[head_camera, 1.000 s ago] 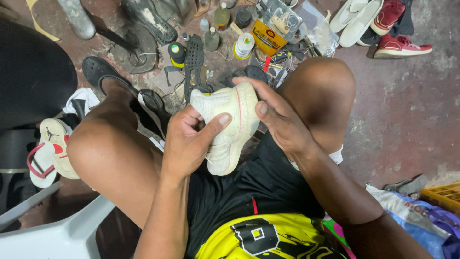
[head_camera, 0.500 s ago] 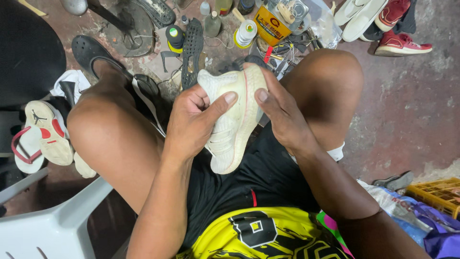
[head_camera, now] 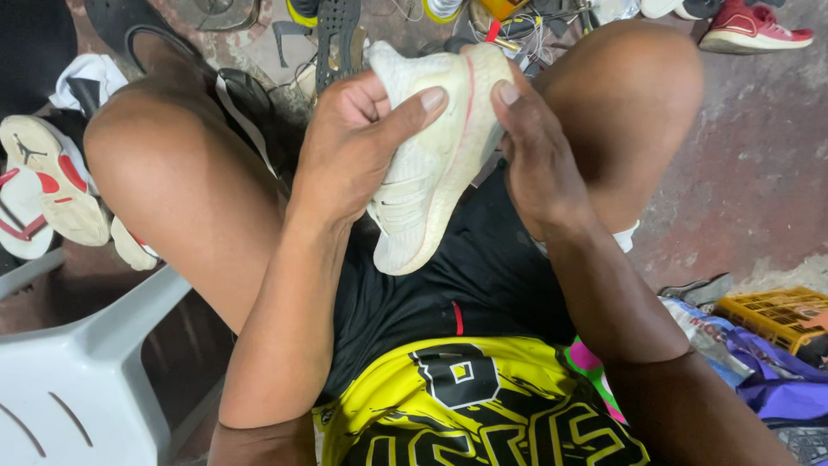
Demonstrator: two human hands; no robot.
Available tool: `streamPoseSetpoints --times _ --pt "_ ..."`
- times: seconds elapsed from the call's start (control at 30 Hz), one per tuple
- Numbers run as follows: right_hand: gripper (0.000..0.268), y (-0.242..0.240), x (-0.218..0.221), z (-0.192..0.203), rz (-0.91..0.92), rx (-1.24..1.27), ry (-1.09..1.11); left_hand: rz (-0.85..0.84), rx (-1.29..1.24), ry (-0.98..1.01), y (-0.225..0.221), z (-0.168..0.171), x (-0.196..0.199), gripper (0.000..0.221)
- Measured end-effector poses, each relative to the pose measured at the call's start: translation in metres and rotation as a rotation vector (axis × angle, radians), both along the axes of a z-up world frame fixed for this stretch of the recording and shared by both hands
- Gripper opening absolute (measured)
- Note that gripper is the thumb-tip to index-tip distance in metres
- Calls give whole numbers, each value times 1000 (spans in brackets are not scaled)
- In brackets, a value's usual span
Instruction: The person applies adhesive from a bottle to the heel and sole of a white sneaker and presses the sections together by hand.
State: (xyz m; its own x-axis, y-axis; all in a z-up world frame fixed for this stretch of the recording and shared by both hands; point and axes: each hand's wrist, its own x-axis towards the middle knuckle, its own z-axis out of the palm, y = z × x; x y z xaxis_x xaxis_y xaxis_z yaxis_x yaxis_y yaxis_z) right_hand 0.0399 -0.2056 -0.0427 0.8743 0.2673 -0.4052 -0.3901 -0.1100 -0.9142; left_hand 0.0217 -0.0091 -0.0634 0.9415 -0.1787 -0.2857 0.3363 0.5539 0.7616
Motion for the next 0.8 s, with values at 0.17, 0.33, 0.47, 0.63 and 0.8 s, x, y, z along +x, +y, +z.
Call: streamPoseSetpoints --times 0.17,0.33,0.47,0.63,0.8 --pt "67 -3 -2 -1 36 321 -10 -8 26 -47 -5 5 0 24" --pt "84 -4 -5 -1 99 278 -157 -43 611 -181 3 22 -8 23" --pt "93 -2 -14 3 165 88 -364 24 474 -159 0 32 -16 25" --pt "91 4 -13 8 184 39 -422 106 439 -124 -9 28 -20 24" --pt "83 9 -10 9 182 52 -400 140 607 -131 -8 23 -25 24"
